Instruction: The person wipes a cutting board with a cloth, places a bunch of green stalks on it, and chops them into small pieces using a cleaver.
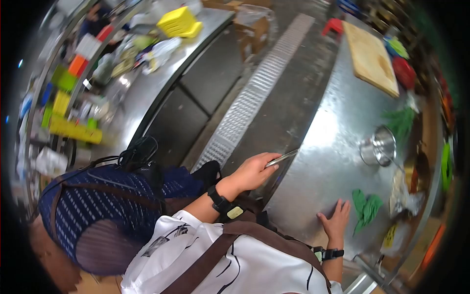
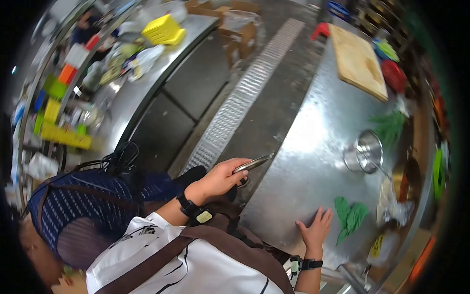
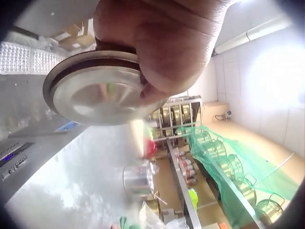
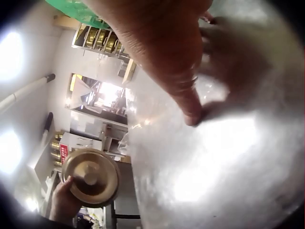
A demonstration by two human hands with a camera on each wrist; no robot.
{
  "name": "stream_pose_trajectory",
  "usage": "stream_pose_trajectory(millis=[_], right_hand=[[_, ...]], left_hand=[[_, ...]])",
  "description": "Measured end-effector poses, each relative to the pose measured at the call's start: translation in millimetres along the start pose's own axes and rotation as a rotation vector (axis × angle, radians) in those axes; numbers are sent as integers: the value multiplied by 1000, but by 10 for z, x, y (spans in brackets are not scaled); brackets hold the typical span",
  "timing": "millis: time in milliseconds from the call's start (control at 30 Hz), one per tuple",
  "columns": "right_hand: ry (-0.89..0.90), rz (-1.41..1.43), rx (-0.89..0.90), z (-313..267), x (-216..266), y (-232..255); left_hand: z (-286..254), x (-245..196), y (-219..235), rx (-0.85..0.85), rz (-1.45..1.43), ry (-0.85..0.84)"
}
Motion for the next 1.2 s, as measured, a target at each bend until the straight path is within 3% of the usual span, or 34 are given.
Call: stream_pose_trajectory(millis=[100, 133, 167, 200, 267, 400, 600, 700, 833, 900, 933, 967, 1067, 1167, 1200], right_hand=[[17, 2, 59, -18, 108, 6], [14, -10, 75, -15, 110, 9], [38, -10, 68, -20, 108, 22], [18, -16, 104, -22, 94, 22], [-17, -15, 129, -13, 122, 77], [-79, 15, 139, -2, 93, 98], [-182, 107, 116, 28, 46, 90], [-259, 140, 136, 65, 99, 170], [-360, 147, 204, 149, 206, 113], [-426, 144, 199, 159, 246, 73], [-445, 137, 231, 164, 247, 34], [-460, 130, 259, 170, 260, 29], [-564, 135, 273, 210, 313, 73], [-650, 138, 304, 448, 598, 212], [-618, 480, 198, 608, 767, 251]], left_hand=[[-402, -9, 296, -132, -80, 99], [-500, -188, 419, -182, 70, -6], [-612, -238, 472, -247, -135, 246], [-653, -263, 545, -306, -123, 250], [-648, -430, 666, -379, -195, 345], [-200, -210, 800, -332, -176, 292], [1031, -167, 511, -8, -87, 369], [1624, 203, 454, 157, -131, 333], [2093, 230, 453, 314, -146, 392], [2301, 179, 583, 365, -174, 227], [2354, 100, 684, 398, -162, 327], [2415, 45, 728, 430, -159, 304], [2591, -252, 857, 526, -56, -78], [2746, -444, 913, 612, 69, -222], [2797, -519, 891, 651, 170, -282]])
Point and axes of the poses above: each hand's wrist, its own z-axis towards the middle knuckle, its own y-axis out of the back of the hand, x = y × z, the point moved 4 cm from there along z, towards the middle knuckle, and after that the axes turned 13 degrees about -z, right-handed, at the moved point
